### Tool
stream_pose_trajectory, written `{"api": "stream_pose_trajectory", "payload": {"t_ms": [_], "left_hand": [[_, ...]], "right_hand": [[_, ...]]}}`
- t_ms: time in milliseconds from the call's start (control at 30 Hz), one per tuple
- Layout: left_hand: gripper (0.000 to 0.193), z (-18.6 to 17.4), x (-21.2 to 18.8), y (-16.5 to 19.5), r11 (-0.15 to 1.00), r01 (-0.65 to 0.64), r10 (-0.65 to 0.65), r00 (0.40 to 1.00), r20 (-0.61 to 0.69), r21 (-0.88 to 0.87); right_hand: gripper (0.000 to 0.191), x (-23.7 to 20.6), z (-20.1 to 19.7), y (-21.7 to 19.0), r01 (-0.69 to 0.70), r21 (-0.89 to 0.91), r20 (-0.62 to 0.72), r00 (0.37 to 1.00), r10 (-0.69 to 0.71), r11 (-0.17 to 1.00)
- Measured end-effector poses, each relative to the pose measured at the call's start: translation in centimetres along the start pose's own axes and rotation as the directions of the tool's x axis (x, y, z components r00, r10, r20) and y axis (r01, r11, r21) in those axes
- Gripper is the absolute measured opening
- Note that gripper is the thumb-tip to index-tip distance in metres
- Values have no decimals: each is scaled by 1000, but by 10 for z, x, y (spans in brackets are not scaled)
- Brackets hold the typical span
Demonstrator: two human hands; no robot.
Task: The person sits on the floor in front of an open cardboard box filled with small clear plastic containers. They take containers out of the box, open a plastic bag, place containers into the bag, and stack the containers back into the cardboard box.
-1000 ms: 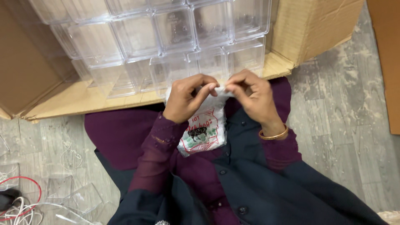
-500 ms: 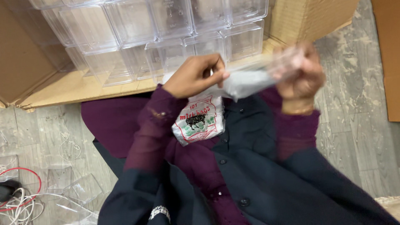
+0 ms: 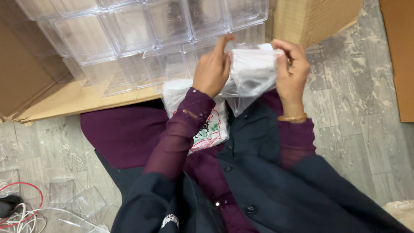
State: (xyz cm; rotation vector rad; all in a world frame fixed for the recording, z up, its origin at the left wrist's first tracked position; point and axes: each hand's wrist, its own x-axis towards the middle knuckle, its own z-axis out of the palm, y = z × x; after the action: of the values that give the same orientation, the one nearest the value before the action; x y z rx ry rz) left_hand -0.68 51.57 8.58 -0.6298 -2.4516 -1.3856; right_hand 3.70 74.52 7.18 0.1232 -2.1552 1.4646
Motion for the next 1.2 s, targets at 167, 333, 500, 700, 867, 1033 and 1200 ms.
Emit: {"api": "stream_pose_trajectory", "payload": {"t_ms": [167,333,500,700,867,1033,1200], "left_hand": [[16,22,-15,-2,990,111,-97,983,156,-89],[15,39,-22,6,991,-20,12,998,61,134],[10,48,-10,32,991,-131,131,991,-9,0],[11,50,0,49,978,-204,206,977,58,-39],[16,-26,-19,20,998,47,-47,999,-17,-50],[10,-96,-51,-6,975,18,-22,1000,17,221],[21,-100,-64,-9,961,-102,59,984,170,257]], "right_hand": [[10,-29,-5,50,-290,376,49,955,293,880],[16,-39,-14,82,-349,137,91,936,339,927],[46,-44,-33,40,-502,534,568,809,151,680],[63,-82,-49,-12,-659,521,703,692,165,542],[56,-80,-163,26,-619,13,389,727,566,786],[51,-100,-209,129,-484,-758,249,405,880,437],[48,-87,-191,198,-671,165,90,740,666,723]]}}
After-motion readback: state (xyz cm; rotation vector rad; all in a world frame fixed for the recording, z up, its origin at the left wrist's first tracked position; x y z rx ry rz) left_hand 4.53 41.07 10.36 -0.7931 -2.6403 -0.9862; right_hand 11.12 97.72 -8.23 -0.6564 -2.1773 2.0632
